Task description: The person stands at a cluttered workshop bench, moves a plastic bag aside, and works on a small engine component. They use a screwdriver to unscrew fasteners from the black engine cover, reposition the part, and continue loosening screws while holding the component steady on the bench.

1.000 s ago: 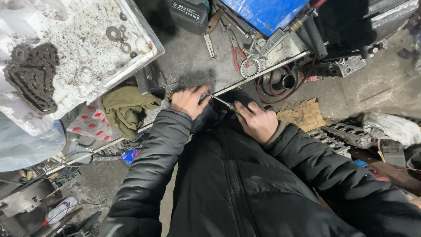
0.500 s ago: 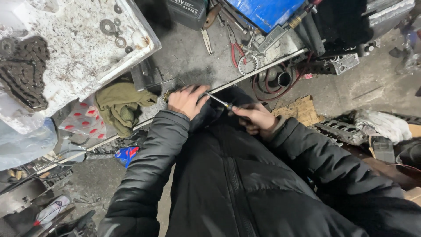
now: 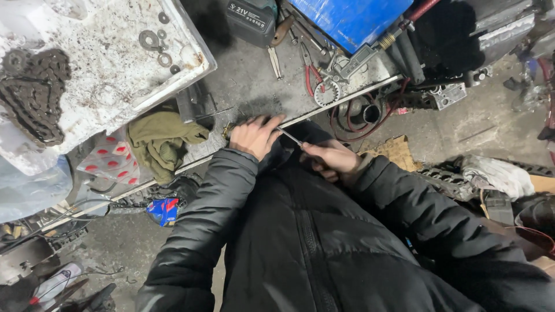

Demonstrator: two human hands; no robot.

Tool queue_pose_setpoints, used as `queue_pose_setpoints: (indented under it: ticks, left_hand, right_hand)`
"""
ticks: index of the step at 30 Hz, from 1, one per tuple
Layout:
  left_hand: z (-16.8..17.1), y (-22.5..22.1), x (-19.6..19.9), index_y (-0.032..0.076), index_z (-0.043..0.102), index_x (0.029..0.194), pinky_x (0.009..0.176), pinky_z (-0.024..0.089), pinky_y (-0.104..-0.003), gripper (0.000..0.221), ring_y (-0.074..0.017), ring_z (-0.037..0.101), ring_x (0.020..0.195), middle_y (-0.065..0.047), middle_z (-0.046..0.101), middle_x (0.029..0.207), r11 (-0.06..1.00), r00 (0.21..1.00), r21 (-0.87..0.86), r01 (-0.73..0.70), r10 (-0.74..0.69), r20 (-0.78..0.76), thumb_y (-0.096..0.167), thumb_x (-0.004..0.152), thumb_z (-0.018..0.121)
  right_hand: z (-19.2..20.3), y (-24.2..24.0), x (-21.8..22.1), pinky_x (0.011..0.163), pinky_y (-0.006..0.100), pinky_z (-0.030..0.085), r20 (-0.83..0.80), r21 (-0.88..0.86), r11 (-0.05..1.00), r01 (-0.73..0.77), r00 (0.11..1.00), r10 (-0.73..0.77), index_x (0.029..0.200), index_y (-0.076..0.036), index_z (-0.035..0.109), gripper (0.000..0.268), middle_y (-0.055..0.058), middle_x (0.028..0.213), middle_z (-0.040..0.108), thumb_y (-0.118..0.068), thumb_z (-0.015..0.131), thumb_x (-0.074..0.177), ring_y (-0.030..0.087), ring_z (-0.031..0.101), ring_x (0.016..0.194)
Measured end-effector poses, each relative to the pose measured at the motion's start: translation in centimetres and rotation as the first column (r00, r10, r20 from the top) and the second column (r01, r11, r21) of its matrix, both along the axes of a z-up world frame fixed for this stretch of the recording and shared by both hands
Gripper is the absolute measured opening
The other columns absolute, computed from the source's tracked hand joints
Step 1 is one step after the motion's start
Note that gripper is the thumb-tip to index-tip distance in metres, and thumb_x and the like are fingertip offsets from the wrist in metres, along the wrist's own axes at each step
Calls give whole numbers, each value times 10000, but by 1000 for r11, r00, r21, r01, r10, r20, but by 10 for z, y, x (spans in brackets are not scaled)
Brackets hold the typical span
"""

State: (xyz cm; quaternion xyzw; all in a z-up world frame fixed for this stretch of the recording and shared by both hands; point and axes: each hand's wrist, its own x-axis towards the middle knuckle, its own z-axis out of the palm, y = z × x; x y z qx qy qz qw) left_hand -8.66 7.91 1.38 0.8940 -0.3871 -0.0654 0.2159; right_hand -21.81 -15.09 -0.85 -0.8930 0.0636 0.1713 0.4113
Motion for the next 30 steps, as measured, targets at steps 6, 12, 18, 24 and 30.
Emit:
queue_pose_setpoints:
  ticks: [6,12,18,24,30]
  left_hand:
    - [-2,-6,1,209,569,1339,710,559,-469,430,-351,709,864,-107,725,1006,999,999,24,-36,36,5,348,949,685]
    - [-9,-8,7,165,491,1376,673,543,-484,535,-379,699,769,-152,728,875,991,997,111,-76,78,-13,383,939,711]
    - [-12,-7,11,200,578,1239,629,526,-514,383,-384,697,763,-144,727,934,994,997,83,-66,68,-23,406,936,692]
    - [-9,-11,10,228,603,1158,663,525,-530,265,-389,694,788,-92,720,972,993,996,103,-61,67,-54,387,957,672]
    - [-22,-4,14,222,575,1255,655,525,-534,369,-421,680,751,-136,713,930,991,996,104,-84,88,-34,384,939,675]
  right_hand:
    - [35,4,7,442,335,394,-96,104,981,166,983,-156,1190,-48,703,495,54,726,578,-504,647,1007,187,534,484]
    - [40,0,29,432,326,426,-229,162,972,170,965,-130,1145,-28,738,465,76,751,626,-453,651,978,175,564,505]
    - [31,-6,42,408,299,404,-614,484,751,450,786,-75,1155,-56,739,463,60,754,668,-467,586,1005,142,568,507]
    - [84,18,19,531,374,541,394,-291,948,-130,886,243,1288,-77,664,528,142,890,681,-398,730,875,286,697,660]
    - [45,-1,18,453,364,534,295,-723,659,-207,770,566,1420,-131,609,571,95,930,623,-212,724,866,223,668,590]
